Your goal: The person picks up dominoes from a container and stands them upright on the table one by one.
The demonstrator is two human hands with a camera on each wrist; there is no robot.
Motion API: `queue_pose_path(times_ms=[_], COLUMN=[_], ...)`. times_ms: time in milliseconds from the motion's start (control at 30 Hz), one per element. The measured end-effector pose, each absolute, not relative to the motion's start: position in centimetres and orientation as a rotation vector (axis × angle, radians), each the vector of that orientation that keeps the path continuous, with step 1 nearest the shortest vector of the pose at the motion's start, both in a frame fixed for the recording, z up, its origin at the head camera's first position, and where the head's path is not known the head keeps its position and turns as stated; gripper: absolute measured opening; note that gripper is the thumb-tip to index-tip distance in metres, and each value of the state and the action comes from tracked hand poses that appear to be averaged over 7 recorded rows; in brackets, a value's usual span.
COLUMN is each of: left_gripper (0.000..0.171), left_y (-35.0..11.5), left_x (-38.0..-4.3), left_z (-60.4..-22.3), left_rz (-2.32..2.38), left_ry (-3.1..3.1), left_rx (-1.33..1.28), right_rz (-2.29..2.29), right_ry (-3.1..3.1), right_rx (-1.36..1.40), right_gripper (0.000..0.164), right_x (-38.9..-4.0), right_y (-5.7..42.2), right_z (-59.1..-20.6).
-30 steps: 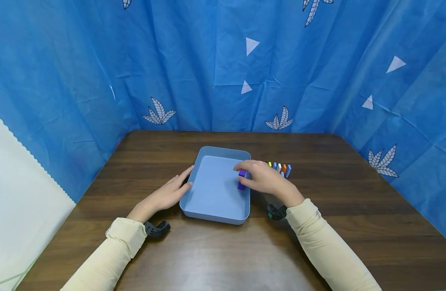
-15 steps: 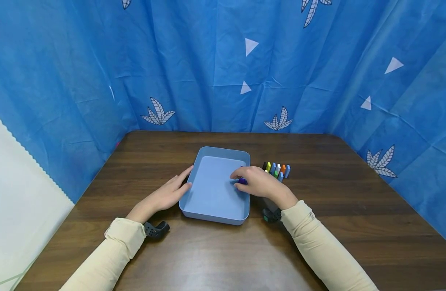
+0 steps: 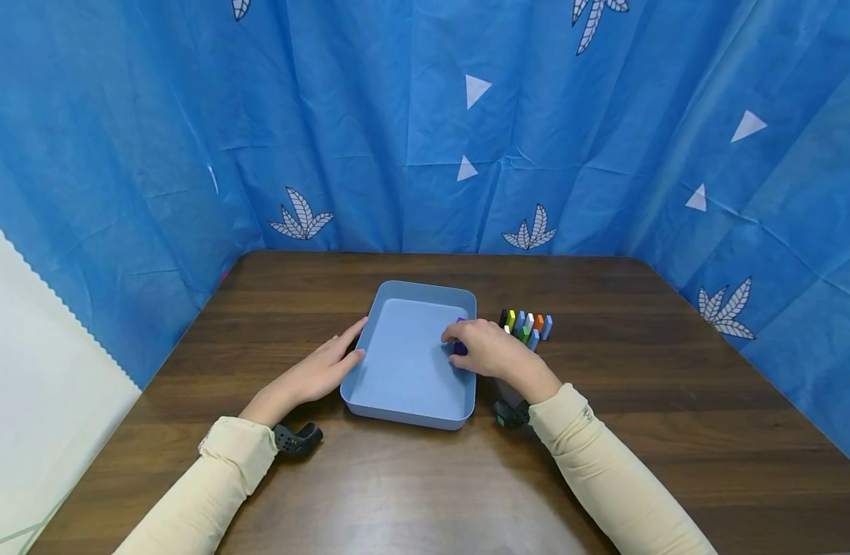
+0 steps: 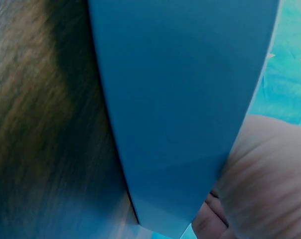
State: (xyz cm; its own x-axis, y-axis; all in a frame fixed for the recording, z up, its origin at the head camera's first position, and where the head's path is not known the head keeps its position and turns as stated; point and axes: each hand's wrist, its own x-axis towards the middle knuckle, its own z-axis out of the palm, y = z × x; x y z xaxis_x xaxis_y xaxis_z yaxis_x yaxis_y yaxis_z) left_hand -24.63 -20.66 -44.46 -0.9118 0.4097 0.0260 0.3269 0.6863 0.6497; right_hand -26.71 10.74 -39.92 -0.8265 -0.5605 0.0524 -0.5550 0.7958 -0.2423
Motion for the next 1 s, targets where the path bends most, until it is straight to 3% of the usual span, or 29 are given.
queue_pose_path(times_ms=[433, 700, 1000], left_gripper=[0.066, 0.065, 0.065], left_y=[-20.79, -20.88, -20.80], left_x=[-24.74, -24.71, -24.80], left_z=[-44.46, -44.31, -44.24], left_rz=[1.037, 1.049, 1.038], left_ry=[2.769, 2.759, 2.758], left_rx=[0.604, 0.608, 0.609], right_rz=[-0.419, -0.433, -0.401], right_ry=[2.888, 2.926, 2.932], right_rx=[-1.060, -0.967, -0.962], right_gripper=[0.033, 0.045, 0.039], right_x=[-27.11, -27.28, -26.95], right_y=[10.83, 10.96, 10.44], right_z=[-40.06, -39.99, -39.91])
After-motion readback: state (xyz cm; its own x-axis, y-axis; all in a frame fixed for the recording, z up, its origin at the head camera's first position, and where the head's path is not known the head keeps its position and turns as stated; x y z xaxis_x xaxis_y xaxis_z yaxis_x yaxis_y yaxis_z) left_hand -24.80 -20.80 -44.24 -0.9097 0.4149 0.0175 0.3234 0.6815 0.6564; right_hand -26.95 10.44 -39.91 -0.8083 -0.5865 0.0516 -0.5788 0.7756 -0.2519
